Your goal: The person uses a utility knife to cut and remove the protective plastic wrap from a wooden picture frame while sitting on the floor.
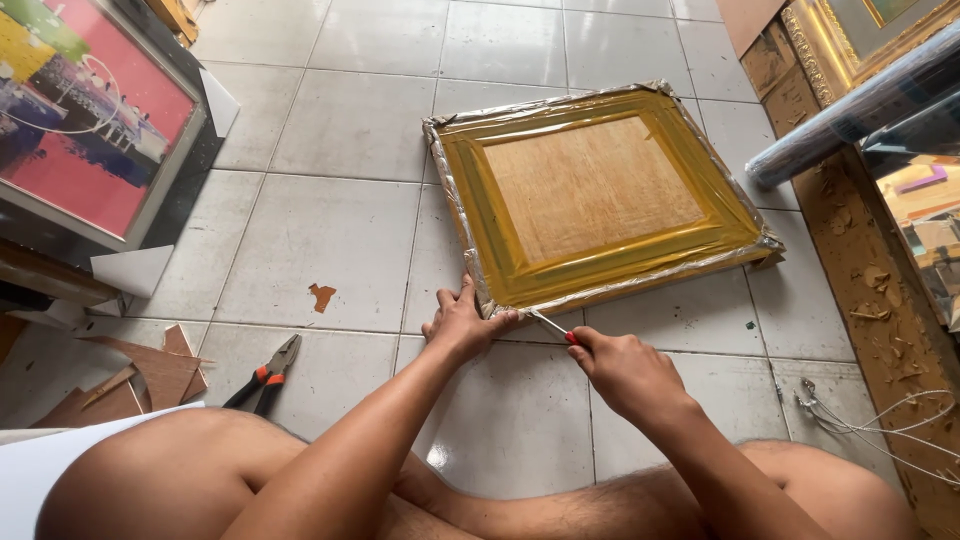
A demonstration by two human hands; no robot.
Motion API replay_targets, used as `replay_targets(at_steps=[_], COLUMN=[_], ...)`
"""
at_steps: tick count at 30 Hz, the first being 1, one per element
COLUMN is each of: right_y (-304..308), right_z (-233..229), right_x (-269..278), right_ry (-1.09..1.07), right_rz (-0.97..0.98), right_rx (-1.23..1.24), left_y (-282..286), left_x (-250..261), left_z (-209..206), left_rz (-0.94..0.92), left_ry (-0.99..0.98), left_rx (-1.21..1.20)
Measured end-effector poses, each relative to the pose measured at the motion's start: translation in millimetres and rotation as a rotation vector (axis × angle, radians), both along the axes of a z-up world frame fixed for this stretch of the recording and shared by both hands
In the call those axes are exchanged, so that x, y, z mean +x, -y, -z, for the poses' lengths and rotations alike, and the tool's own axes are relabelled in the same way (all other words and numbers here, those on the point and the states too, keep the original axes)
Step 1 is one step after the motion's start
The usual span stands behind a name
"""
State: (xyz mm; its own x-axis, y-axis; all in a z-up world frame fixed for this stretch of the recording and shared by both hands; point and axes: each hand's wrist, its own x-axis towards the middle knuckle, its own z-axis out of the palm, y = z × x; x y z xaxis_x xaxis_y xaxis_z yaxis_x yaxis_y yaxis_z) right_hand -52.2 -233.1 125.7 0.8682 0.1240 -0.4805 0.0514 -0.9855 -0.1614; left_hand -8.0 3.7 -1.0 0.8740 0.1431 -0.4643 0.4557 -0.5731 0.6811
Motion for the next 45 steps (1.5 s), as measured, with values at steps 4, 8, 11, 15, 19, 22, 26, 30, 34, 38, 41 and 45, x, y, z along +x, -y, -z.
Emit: replay_targets(at_steps=[4,8,11,15,19,22,26,30,34,38,41,45], right_y=[-5.8,-7.9,10.3,13.3,10.5,17.4,30.4,39.0,34.6,23.7,6.4,-11.2], right_z=[10.2,-0.3,36.2,61.9,48.3,55.4,85.2,109.3,95.0,66.1,20.6,-6.3], right_x=[4.3,1.7,10.8,11.6,4.7,6.8,16.9,26.7,21.4,11.6,-4.1,-16.6], right_ry=[0.061,-0.052,-0.257,-0.499,-0.648,-0.702,-0.380,-0.212,-0.132,-0.041,-0.082,-0.125], right_rz=[-0.115,0.006,0.266,0.588,0.816,0.943,0.647,0.522,0.388,0.233,0.139,0.091], right_rx=[-0.086,0.076,0.462,0.862,1.054,1.157,0.975,0.884,0.738,0.475,0.354,0.277], left_y=[1.8,5.3,2.4,2.5,2.6,1.5,0.6,-3.9,1.7,0.5,-4.9,-7.9], left_x=[-3.0,-5.1,-2.6,-6.6,-8.2,-9.8,-8.7,-2.0,15.1,18.5,18.2,22.7], left_z=[-7.4,-14.4,-6.4,-15.4,-17.7,-12.4,-16.9,-16.7,19.5,21.9,13.4,16.3], left_rz=[-0.005,-0.001,-0.001,0.012,0.010,0.006,0.090,0.348,0.417,0.375,0.337,0.301], left_ry=[0.015,0.023,0.035,0.024,0.025,0.032,0.210,0.495,0.447,0.363,0.337,0.341], left_rx=[-0.005,0.012,0.015,0.021,0.025,0.032,0.141,0.458,0.499,0.361,0.230,0.152])
